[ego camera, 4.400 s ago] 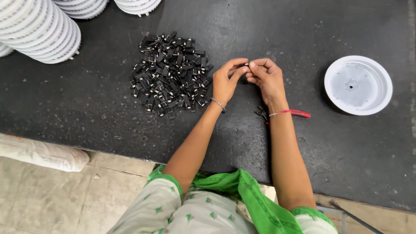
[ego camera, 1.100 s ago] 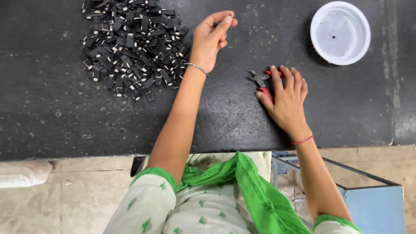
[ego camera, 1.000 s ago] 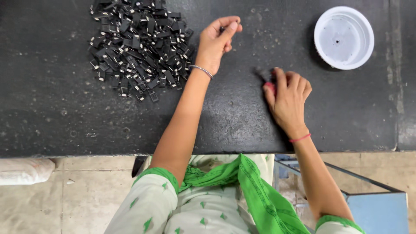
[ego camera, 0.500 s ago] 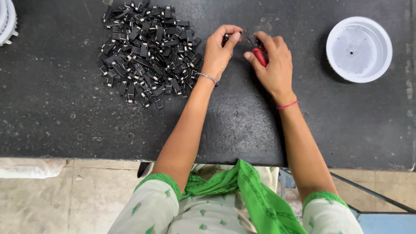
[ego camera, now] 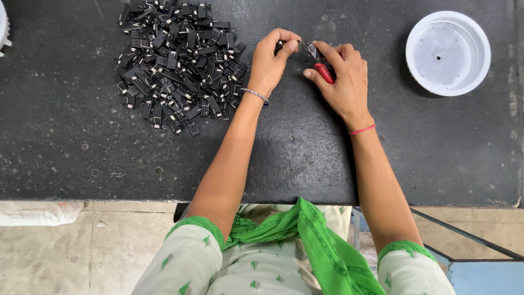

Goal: The person sits at a workbench with a large pile of small black components. They pick up components one at a time, use red-handled pliers to trim or press each part, and place the processed parts into a white bowl on the bench.

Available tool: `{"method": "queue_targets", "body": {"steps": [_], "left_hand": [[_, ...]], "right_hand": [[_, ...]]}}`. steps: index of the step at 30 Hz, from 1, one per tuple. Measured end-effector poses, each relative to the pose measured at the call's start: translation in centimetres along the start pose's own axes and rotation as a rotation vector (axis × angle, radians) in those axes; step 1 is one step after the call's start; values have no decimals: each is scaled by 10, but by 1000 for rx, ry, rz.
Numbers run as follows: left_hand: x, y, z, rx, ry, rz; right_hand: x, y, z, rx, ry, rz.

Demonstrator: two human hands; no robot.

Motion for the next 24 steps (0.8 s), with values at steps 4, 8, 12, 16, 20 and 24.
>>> {"method": "queue_targets", "body": {"steps": [4,8,12,16,20,24], "left_hand": [[-1,-1,-1,35,0,-8],[0,0,-1,41,0,3],[1,1,-1,44,3,5],[1,1,1,42,-11,10],[1,2,2,52,-10,11],[2,2,2,34,-4,10]], "right_hand": [[1,-1,2,10,-26,-1],[1,0,2,10,-16,7],[1,0,2,6,-19,10],[2,1,1,13,-21,13],[1,1,0,8,-25,6],[1,1,0,-4,-37,-1]]}}
Point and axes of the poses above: each hand's wrist, its own x-axis towards the middle knuckle, its own y-axis out of the palm, z = x × y, the point moved 10 cm from there along x, towards the middle knuckle, and after that the axes turned 6 degrees about -y, right-handed, at the moved point
